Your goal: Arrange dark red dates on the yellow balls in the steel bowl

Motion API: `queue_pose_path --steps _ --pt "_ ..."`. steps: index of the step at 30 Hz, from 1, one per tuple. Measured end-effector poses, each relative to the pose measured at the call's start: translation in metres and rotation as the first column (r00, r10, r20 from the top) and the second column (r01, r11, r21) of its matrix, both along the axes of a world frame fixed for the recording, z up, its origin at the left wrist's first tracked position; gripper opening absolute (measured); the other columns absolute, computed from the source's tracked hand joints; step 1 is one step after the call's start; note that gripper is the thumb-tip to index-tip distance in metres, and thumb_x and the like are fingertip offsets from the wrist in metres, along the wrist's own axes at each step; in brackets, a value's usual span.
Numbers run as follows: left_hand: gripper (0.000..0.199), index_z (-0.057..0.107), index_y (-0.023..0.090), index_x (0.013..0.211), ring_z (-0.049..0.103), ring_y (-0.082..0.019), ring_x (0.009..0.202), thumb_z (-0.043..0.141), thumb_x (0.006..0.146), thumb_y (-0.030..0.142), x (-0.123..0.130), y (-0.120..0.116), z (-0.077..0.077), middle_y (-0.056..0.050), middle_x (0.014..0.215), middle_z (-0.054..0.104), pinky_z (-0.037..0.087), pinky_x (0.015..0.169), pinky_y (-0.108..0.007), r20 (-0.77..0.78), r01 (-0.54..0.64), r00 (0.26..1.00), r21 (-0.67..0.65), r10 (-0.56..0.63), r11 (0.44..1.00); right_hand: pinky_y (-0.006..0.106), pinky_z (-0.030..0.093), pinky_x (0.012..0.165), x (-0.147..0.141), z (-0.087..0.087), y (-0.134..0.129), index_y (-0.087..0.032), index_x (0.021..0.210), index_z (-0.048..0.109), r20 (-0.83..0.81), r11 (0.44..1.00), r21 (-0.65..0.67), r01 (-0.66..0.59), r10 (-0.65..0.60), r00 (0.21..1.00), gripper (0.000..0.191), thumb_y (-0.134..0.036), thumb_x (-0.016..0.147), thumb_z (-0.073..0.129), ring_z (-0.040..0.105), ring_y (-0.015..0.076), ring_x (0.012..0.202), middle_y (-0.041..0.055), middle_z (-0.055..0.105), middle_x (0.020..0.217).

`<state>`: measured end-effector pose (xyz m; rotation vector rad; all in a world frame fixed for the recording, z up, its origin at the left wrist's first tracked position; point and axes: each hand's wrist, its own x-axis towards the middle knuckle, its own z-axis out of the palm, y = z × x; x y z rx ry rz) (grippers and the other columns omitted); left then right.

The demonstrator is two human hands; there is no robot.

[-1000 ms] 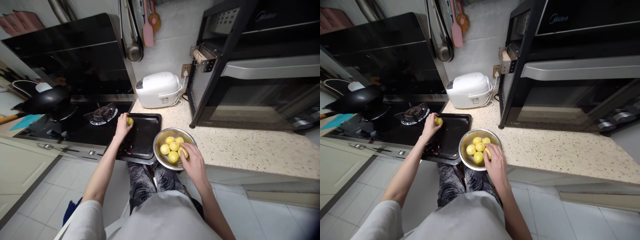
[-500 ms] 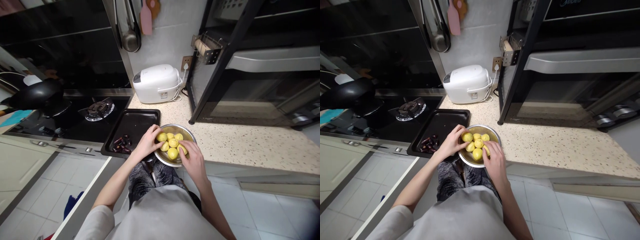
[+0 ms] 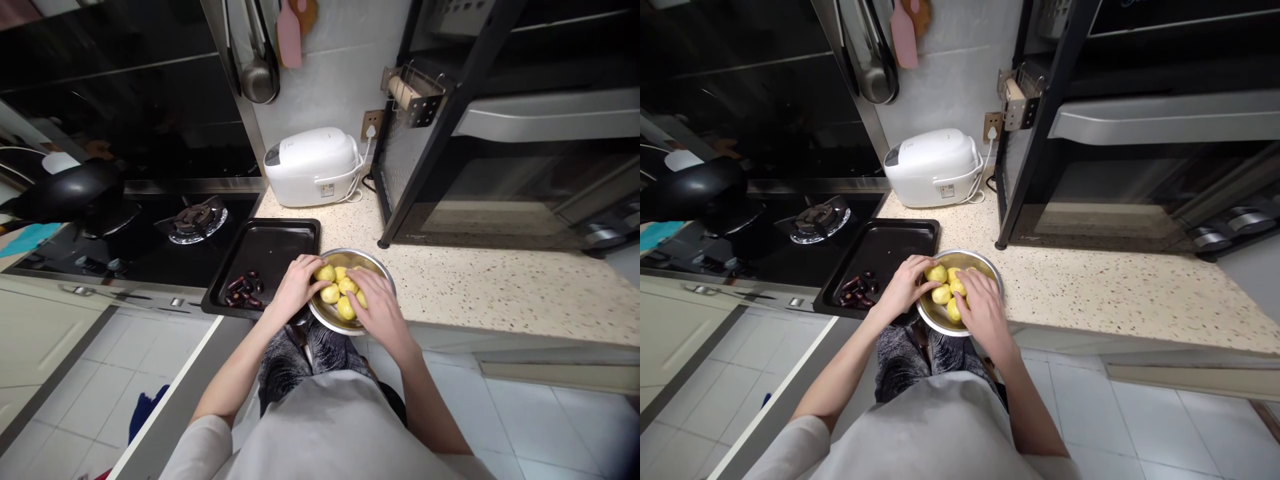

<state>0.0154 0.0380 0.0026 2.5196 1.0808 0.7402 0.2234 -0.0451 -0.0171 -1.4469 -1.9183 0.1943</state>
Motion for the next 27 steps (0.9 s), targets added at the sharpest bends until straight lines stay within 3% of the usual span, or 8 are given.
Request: queue_pose_path --steps 5,11,16,19,23,27 --pt "0.027 0.065 0.021 0.124 0.060 -0.028 0.120 0.065 0.098 0.029 0.003 -0.003 -0.003 -0.010 0.126 0.070 0.049 0.102 -0.045 0.022 -0.030 0.999 0.014 0.030 0.999 0.054 0.042 0.116 -0.006 0.008 0.009 -0.015 0.141 0.056 0.116 0.990 -0.080 -0.115 0.124 0.985 0.042 -0.021 0.103 0.040 0.060 0.0291 0.131 0.0149 0.068 0.136" --pt "0.031 0.063 0.020 0.123 0.062 -0.029 0.116 0.070 0.095 0.033 0.002 -0.010 -0.003 -0.010 0.124 0.069 0.050 0.102 -0.047 0.070 -0.067 0.995 0.010 0.067 0.998 0.053 0.039 0.120 -0.008 0.009 0.011 -0.015 0.141 0.052 0.148 0.987 -0.081 -0.141 0.152 0.977 0.042 -0.015 0.102 0.036 0.061 0.0270 0.127 0.0126 0.070 0.132" --pt "0.029 0.063 0.020 0.119 0.062 -0.028 0.115 0.070 0.095 0.033 0.001 -0.012 -0.004 -0.010 0.122 0.069 0.050 0.102 -0.046 0.105 -0.064 0.992 -0.013 0.065 0.998 0.054 0.036 0.122 -0.011 0.007 0.011 -0.016 0.145 0.050 0.169 0.994 -0.072 -0.078 0.089 0.982 0.045 -0.017 0.103 0.034 0.061 0.0264 0.129 0.0123 0.070 0.132" --pt "0.030 0.064 0.020 0.121 0.062 -0.028 0.115 0.070 0.095 0.033 0.001 -0.011 -0.005 -0.010 0.123 0.069 0.050 0.102 -0.046 0.110 -0.059 0.992 -0.012 0.060 0.998 0.054 0.034 0.123 -0.012 0.005 0.012 -0.014 0.148 0.049 0.188 0.998 -0.059 -0.015 0.026 0.982 0.047 -0.018 0.104 0.032 0.055 0.0271 0.138 0.0140 0.065 0.141" --pt "0.035 0.063 0.021 0.131 0.060 -0.028 0.121 0.067 0.097 0.032 0.002 -0.011 -0.007 -0.011 0.131 0.068 0.048 0.105 -0.047 0.093 -0.040 0.995 -0.008 0.041 0.999 0.055 0.035 0.122 -0.011 0.001 0.012 -0.011 0.152 0.047 0.213 0.996 -0.060 0.068 -0.054 0.976 0.050 -0.023 0.105 0.032 0.048 0.0305 0.145 0.0163 0.061 0.148" --pt "0.044 0.058 0.022 0.142 0.057 -0.029 0.128 0.064 0.098 0.028 0.003 -0.010 -0.006 -0.011 0.141 0.064 0.048 0.107 -0.050 0.056 -0.014 0.998 -0.020 0.015 1.000 0.055 0.034 0.123 -0.011 -0.001 0.012 -0.013 0.149 0.052 0.219 0.995 -0.073 0.071 -0.053 0.974 0.048 -0.024 0.106 0.032 0.048 0.0308 0.145 0.0137 0.061 0.149"
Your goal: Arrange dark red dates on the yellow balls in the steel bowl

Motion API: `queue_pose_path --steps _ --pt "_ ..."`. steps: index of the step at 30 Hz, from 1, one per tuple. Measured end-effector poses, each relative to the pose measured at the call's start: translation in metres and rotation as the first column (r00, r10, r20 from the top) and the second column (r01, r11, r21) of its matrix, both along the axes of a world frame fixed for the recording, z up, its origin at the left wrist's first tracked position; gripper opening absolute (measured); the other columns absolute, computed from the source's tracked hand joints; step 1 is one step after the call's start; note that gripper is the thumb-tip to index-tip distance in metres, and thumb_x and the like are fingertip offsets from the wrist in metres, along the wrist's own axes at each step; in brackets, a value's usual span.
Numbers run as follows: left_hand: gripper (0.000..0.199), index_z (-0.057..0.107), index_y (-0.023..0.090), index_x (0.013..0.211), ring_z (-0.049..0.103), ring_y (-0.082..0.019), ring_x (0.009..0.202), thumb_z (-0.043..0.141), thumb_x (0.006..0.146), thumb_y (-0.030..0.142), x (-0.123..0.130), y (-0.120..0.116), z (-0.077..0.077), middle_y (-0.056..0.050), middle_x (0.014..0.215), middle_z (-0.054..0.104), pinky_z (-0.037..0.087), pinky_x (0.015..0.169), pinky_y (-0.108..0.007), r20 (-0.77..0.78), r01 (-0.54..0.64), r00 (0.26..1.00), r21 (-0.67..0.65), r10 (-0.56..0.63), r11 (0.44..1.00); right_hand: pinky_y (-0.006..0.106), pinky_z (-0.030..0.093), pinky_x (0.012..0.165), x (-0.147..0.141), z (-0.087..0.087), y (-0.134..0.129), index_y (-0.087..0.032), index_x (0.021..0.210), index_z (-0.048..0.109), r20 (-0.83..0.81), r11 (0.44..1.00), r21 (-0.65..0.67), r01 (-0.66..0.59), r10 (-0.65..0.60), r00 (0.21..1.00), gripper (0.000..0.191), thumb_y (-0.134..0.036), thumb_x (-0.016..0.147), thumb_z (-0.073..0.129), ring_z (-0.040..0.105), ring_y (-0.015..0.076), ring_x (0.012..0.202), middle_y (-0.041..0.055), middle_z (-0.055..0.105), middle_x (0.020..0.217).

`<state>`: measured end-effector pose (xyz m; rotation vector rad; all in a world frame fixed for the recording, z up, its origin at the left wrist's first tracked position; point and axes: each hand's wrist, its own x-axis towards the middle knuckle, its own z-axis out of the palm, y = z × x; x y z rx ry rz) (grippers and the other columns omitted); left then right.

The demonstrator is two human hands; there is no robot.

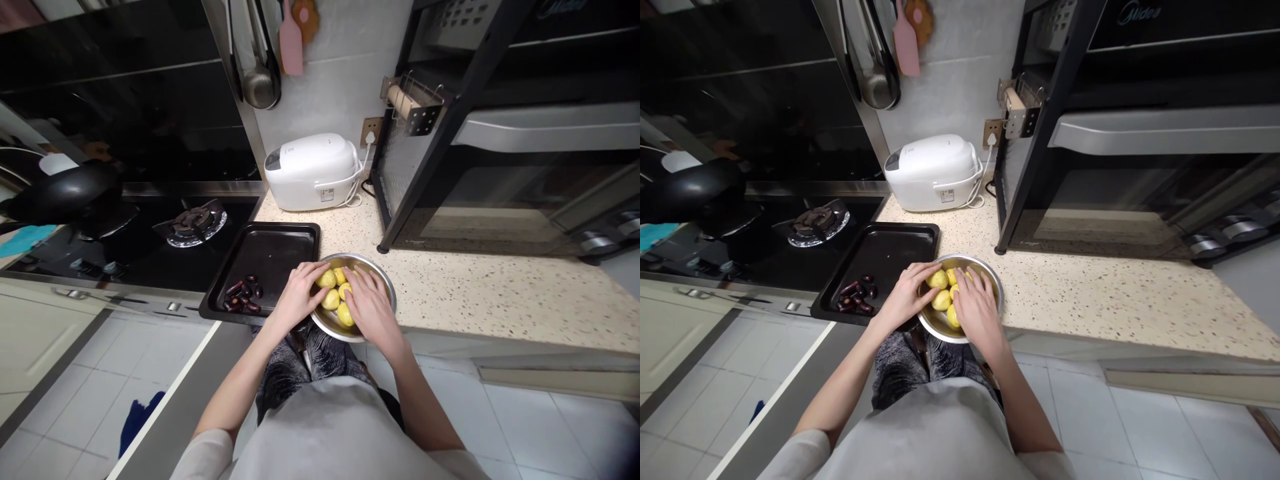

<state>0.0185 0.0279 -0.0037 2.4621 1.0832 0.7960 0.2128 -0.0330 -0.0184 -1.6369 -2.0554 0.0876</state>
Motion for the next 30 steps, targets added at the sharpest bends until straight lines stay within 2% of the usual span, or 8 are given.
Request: queue_pose_path --steps 5,11,16,22,25,30 --pt "0.046 0.058 0.020 0.143 0.057 -0.029 0.131 0.064 0.097 0.024 0.000 0.001 0.002 -0.013 0.141 0.061 0.046 0.114 -0.049 0.032 0.016 0.999 -0.030 -0.015 0.999 0.051 0.035 0.123 0.002 0.003 -0.001 -0.017 0.133 0.067 0.007 0.998 -0.024 -0.061 0.061 0.998 0.042 -0.021 0.106 0.036 0.043 0.0284 0.149 0.0112 0.058 0.153" --pt "0.045 0.058 0.020 0.142 0.059 -0.028 0.128 0.061 0.098 0.020 -0.001 0.001 0.003 -0.013 0.138 0.063 0.048 0.113 -0.047 0.045 0.034 0.998 -0.044 -0.032 0.998 0.054 0.036 0.121 -0.001 0.005 -0.001 -0.018 0.123 0.075 0.052 1.000 -0.028 0.004 -0.002 0.999 0.040 -0.024 0.105 0.039 0.038 0.0318 0.152 0.0128 0.051 0.159" --pt "0.037 0.060 0.022 0.134 0.060 -0.027 0.129 0.061 0.097 0.016 0.002 0.002 -0.001 -0.011 0.138 0.065 0.047 0.114 -0.047 0.092 0.019 0.996 -0.031 -0.017 0.999 0.053 0.036 0.120 -0.007 0.007 -0.002 -0.017 0.128 0.073 0.073 0.998 -0.032 0.061 -0.059 0.996 0.041 -0.024 0.105 0.040 0.036 0.0329 0.153 0.0129 0.044 0.164" --pt "0.034 0.060 0.022 0.130 0.062 -0.026 0.123 0.063 0.096 0.017 0.011 0.003 -0.005 -0.012 0.132 0.063 0.052 0.108 -0.043 0.200 -0.017 0.979 -0.047 0.026 0.999 0.055 0.039 0.117 -0.012 0.002 -0.004 -0.013 0.139 0.065 0.053 0.991 -0.023 0.132 -0.131 0.990 0.045 -0.023 0.104 0.038 0.040 0.0346 0.151 0.0162 0.047 0.161" --pt "0.032 0.061 0.021 0.128 0.062 -0.026 0.123 0.064 0.096 0.018 0.015 0.005 -0.005 -0.012 0.132 0.063 0.052 0.107 -0.043 0.163 -0.019 0.986 -0.051 0.027 0.999 0.055 0.040 0.116 -0.014 -0.001 -0.004 -0.013 0.144 0.061 0.021 0.987 0.005 0.158 -0.158 0.987 0.047 -0.022 0.103 0.039 0.041 0.0351 0.151 0.0171 0.049 0.159" --pt "0.043 0.062 0.025 0.137 0.060 -0.028 0.130 0.068 0.095 0.020 0.013 0.012 0.000 -0.011 0.140 0.064 0.048 0.109 -0.049 0.020 -0.004 1.000 -0.059 0.005 0.998 0.056 0.042 0.114 -0.011 -0.007 -0.002 -0.016 0.147 0.058 -0.027 0.984 0.055 0.167 -0.166 0.986 0.048 -0.024 0.103 0.039 0.042 0.0356 0.148 0.0167 0.052 0.157"
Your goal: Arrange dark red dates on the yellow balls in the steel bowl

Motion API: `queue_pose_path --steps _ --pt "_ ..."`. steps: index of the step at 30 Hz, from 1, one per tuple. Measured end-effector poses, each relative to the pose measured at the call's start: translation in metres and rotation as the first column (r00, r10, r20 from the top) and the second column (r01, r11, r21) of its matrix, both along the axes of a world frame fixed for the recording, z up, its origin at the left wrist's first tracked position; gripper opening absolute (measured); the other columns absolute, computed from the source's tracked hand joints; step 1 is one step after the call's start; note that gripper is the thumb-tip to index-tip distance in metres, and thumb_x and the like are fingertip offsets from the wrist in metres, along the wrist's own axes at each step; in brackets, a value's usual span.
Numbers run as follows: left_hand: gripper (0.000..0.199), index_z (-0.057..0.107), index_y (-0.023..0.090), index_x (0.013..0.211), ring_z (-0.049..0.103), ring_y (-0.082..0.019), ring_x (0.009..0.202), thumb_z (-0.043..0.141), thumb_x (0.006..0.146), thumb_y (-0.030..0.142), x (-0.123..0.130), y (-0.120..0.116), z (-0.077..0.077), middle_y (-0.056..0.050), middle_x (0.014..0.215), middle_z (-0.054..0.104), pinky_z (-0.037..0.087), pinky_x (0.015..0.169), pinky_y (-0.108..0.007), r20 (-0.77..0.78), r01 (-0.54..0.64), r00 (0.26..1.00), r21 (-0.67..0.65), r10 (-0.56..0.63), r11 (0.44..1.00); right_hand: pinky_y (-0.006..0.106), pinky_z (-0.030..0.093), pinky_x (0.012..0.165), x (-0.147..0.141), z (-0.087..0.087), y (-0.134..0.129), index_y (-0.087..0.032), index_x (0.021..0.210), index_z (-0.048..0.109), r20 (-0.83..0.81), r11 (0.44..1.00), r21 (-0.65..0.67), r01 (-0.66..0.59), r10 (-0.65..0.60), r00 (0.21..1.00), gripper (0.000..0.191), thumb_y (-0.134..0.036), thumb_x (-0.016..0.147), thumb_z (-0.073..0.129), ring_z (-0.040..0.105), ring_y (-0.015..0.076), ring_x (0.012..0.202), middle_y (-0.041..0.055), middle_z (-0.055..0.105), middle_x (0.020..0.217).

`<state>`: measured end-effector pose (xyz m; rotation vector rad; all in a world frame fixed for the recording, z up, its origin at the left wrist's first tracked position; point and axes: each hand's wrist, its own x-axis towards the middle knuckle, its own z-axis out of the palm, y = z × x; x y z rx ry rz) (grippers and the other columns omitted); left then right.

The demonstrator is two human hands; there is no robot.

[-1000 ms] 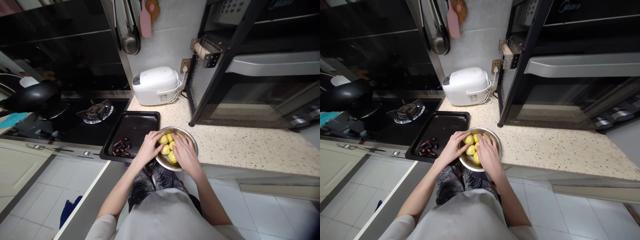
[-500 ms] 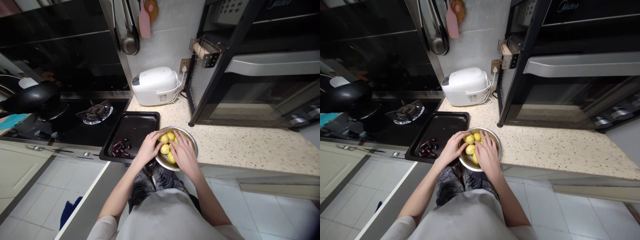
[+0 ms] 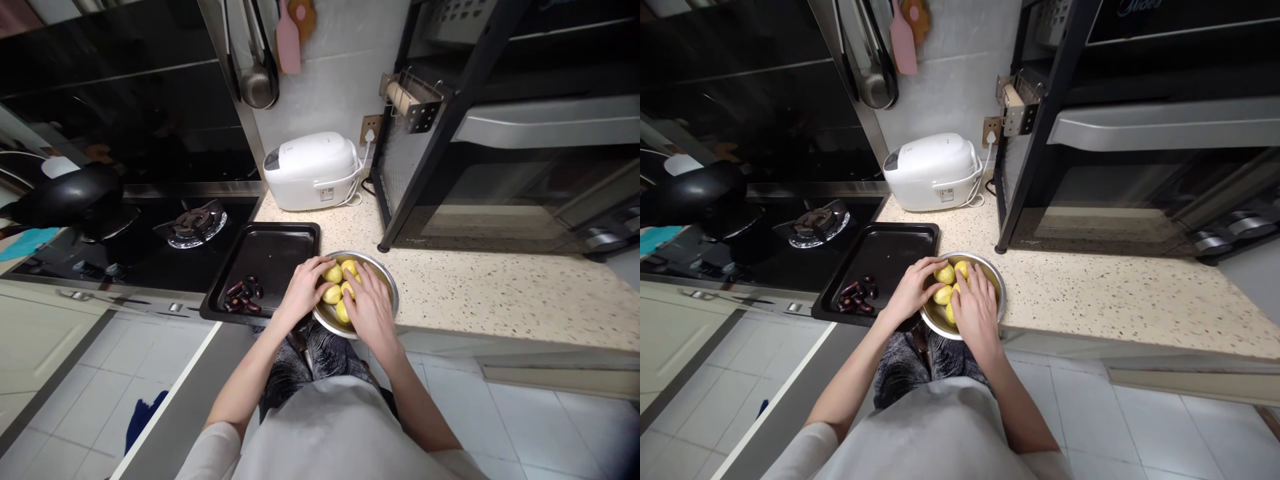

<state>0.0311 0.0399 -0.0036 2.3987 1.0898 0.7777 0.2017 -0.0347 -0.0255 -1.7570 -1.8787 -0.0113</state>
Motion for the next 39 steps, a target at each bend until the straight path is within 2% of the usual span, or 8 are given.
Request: queue_pose_path --steps 6,11,16,21,30,34,37,39 --pt "0.055 0.061 0.025 0.143 0.051 -0.031 0.143 0.076 0.090 0.026 -0.006 0.006 0.010 -0.012 0.145 0.065 0.043 0.115 -0.053 -0.113 0.077 0.990 -0.059 -0.083 0.995 0.054 0.042 0.113 0.006 -0.001 0.001 -0.014 0.145 0.058 -0.019 0.998 0.026 0.049 -0.048 0.999 0.047 -0.030 0.104 0.042 0.047 0.0361 0.143 0.0193 0.057 0.151" --pt "0.053 0.058 0.023 0.147 0.043 -0.033 0.150 0.069 0.095 0.027 -0.004 -0.007 0.012 -0.012 0.150 0.061 0.041 0.116 -0.054 -0.226 0.018 0.974 0.026 -0.011 0.999 0.050 0.043 0.111 0.009 0.002 0.000 -0.014 0.133 0.066 -0.150 0.990 0.127 0.067 -0.048 0.987 0.039 -0.024 0.101 0.045 0.055 0.0320 0.133 0.0159 0.067 0.138" --pt "0.050 0.055 0.018 0.148 0.034 -0.034 0.155 0.061 0.100 0.033 -0.004 -0.016 0.008 -0.015 0.163 0.044 0.043 0.115 -0.053 -0.296 -0.023 0.954 0.108 0.054 0.994 0.047 0.048 0.103 0.015 0.002 -0.006 -0.022 0.108 0.073 -0.295 0.953 0.270 0.136 -0.052 0.954 0.027 -0.021 0.100 0.047 0.065 0.0279 0.115 0.0098 0.076 0.115" --pt "0.052 0.052 0.017 0.150 0.032 -0.033 0.156 0.058 0.101 0.033 -0.006 -0.015 0.003 -0.017 0.165 0.041 0.041 0.118 -0.054 -0.267 -0.015 0.963 0.072 0.034 0.997 0.048 0.049 0.100 0.020 -0.003 -0.015 -0.023 0.099 0.075 -0.278 0.964 0.262 0.053 0.023 0.960 0.023 -0.020 0.098 0.051 0.065 0.0280 0.114 0.0091 0.076 0.112" --pt "0.057 0.043 0.025 0.157 0.028 -0.031 0.159 0.056 0.103 0.036 -0.011 -0.021 0.004 -0.015 0.169 0.035 0.037 0.122 -0.054 -0.181 -0.021 0.983 0.008 0.022 1.000 0.050 0.050 0.100 0.023 -0.008 -0.015 -0.022 0.102 0.074 -0.246 0.959 0.283 -0.013 0.086 0.965 0.020 -0.023 0.097 0.054 0.066 0.0295 0.113 0.0102 0.075 0.112" --pt "0.057 0.037 0.024 0.160 0.033 -0.027 0.156 0.049 0.106 0.037 -0.046 -0.026 0.006 -0.014 0.165 0.041 0.037 0.123 -0.049 -0.141 -0.228 0.963 0.035 0.231 0.973 0.050 0.050 0.100 0.024 -0.008 -0.017 -0.021 0.103 0.072 -0.255 0.948 0.317 -0.013 0.098 0.962 0.019 -0.023 0.098 0.054 0.067 0.0289 0.110 0.0099 0.075 0.111" --pt "0.060 0.046 0.021 0.155 0.037 -0.035 0.153 0.058 0.101 0.044 -0.087 -0.028 0.001 -0.018 0.159 0.048 0.039 0.118 -0.056 -0.269 -0.452 0.849 0.074 0.454 0.889 0.050 0.051 0.100 0.023 -0.007 -0.018 -0.022 0.101 0.072 -0.270 0.948 0.319 -0.005 0.096 0.958 0.018 -0.023 0.098 0.055 0.068 0.0288 0.109 0.0094 0.076 0.109" --pt "0.073 0.046 0.023 0.155 0.036 -0.039 0.153 0.070 0.092 0.053 -0.113 -0.029 -0.005 -0.020 0.160 0.046 0.039 0.116 -0.059 -0.349 -0.547 0.764 0.095 0.543 0.832 0.050 0.051 0.100 0.022 -0.007 -0.017 -0.022 0.100 0.073 -0.272 0.947 0.321 -0.006 0.098 0.957 0.018 -0.023 0.098 0.055 0.068 0.0289 0.108 0.0093 0.076 0.108"
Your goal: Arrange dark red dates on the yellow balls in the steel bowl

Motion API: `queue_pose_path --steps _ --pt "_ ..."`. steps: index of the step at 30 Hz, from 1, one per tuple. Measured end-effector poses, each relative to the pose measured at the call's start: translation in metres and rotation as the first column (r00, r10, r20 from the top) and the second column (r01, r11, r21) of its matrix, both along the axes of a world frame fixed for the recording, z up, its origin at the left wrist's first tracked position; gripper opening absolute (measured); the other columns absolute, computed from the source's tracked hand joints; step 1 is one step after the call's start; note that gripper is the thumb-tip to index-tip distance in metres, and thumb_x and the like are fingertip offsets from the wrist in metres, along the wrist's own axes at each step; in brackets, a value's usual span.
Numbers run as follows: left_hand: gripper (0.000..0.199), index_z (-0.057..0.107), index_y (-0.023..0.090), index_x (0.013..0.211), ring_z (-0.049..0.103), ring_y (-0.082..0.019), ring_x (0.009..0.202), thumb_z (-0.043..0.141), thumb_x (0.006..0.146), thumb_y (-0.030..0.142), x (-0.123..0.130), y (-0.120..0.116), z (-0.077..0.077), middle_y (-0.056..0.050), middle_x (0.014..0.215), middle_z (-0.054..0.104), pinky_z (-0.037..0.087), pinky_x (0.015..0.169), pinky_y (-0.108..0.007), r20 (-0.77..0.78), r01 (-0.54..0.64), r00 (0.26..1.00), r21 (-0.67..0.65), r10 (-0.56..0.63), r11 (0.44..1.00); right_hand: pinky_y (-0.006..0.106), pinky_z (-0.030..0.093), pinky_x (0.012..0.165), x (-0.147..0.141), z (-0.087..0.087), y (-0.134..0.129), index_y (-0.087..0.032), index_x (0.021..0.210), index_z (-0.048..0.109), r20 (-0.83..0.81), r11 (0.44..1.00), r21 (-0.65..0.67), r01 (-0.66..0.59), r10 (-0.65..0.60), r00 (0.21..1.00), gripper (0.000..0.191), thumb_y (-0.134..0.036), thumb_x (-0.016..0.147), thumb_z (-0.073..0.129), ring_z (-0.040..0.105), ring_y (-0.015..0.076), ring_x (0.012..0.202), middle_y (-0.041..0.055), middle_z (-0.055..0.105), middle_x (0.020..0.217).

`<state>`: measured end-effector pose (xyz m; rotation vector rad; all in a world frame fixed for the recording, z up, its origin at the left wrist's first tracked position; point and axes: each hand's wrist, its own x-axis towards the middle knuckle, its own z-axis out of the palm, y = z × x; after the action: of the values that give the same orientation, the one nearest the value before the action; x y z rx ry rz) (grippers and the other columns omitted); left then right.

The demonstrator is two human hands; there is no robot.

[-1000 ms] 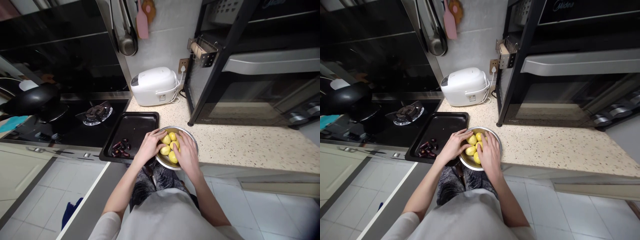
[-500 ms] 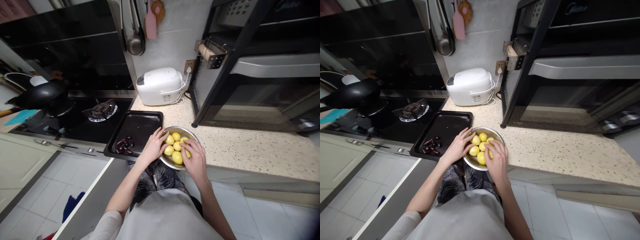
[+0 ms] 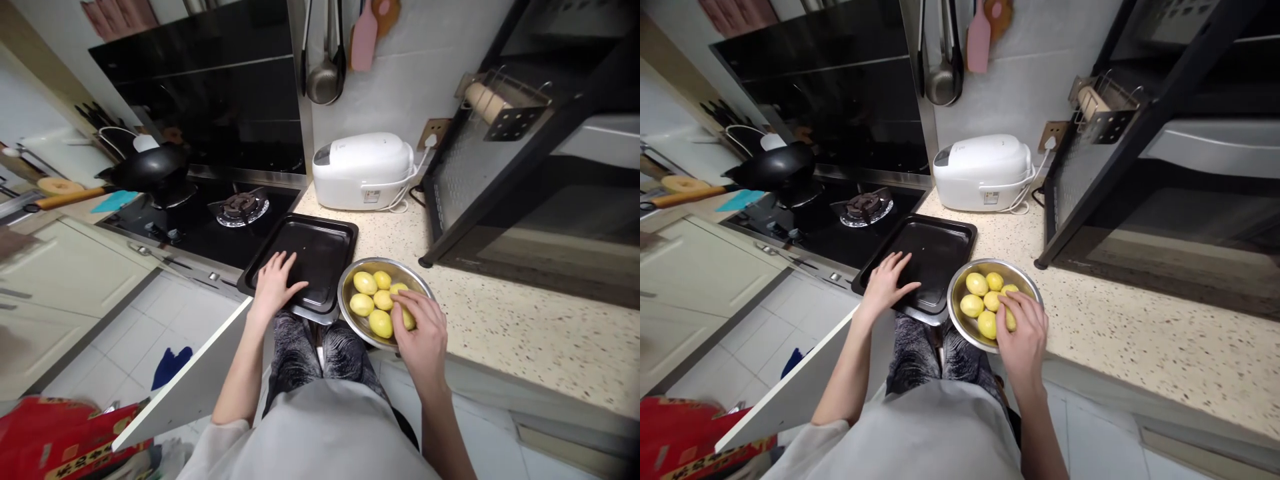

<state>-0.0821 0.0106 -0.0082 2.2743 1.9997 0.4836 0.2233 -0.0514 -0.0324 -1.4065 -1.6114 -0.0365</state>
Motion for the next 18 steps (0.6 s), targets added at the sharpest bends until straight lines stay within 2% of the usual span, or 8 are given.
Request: queue_pose_path --steps 2,5,11,13,18 --pt "0.087 0.045 0.026 0.155 0.037 -0.041 0.151 0.078 0.083 0.059 -0.020 -0.001 -0.006 -0.021 0.161 0.045 0.041 0.114 -0.060 -0.050 -0.067 0.997 -0.050 0.064 0.996 0.051 0.051 0.100 -0.001 0.000 0.002 -0.022 0.099 0.073 0.006 1.000 0.004 -0.002 0.002 1.000 0.018 -0.024 0.098 0.055 0.068 0.0290 0.107 0.0091 0.076 0.107" --pt "0.091 0.046 0.029 0.155 0.045 -0.043 0.145 0.080 0.078 0.064 -0.037 -0.001 -0.013 -0.020 0.159 0.047 0.045 0.110 -0.060 -0.059 -0.086 0.995 -0.117 0.080 0.989 0.051 0.051 0.100 -0.002 0.000 0.003 -0.022 0.098 0.073 0.011 1.000 0.009 -0.001 0.001 1.000 0.017 -0.024 0.098 0.056 0.068 0.0290 0.107 0.0088 0.076 0.107" --pt "0.088 0.049 0.027 0.152 0.054 -0.038 0.128 0.082 0.077 0.058 -0.034 0.010 -0.015 -0.016 0.139 0.057 0.049 0.106 -0.053 -0.044 -0.029 0.999 -0.101 0.025 0.994 0.050 0.051 0.099 -0.001 0.000 0.004 -0.022 0.100 0.072 0.034 1.000 0.017 -0.006 0.006 0.999 0.016 -0.024 0.098 0.056 0.068 0.0290 0.107 0.0093 0.076 0.108" --pt "0.079 0.053 0.025 0.147 0.056 -0.036 0.124 0.081 0.079 0.054 -0.030 0.015 -0.015 -0.014 0.132 0.057 0.052 0.103 -0.050 -0.023 -0.024 0.999 -0.091 0.022 0.996 0.050 0.051 0.099 -0.001 0.000 0.004 -0.021 0.100 0.072 0.038 1.000 0.019 -0.006 0.006 0.999 0.016 -0.024 0.098 0.057 0.068 0.0291 0.107 0.0094 0.076 0.107" --pt "0.040 0.057 0.025 0.124 0.061 -0.028 0.111 0.071 0.088 0.036 -0.021 0.018 -0.016 -0.009 0.117 0.056 0.057 0.092 -0.041 0.076 -0.012 0.997 -0.047 0.016 0.999 0.050 0.052 0.099 0.000 -0.001 0.005 -0.021 0.099 0.073 0.029 1.000 0.018 -0.016 0.016 0.999 0.016 -0.024 0.097 0.057 0.068 0.0289 0.106 0.0099 0.076 0.108"
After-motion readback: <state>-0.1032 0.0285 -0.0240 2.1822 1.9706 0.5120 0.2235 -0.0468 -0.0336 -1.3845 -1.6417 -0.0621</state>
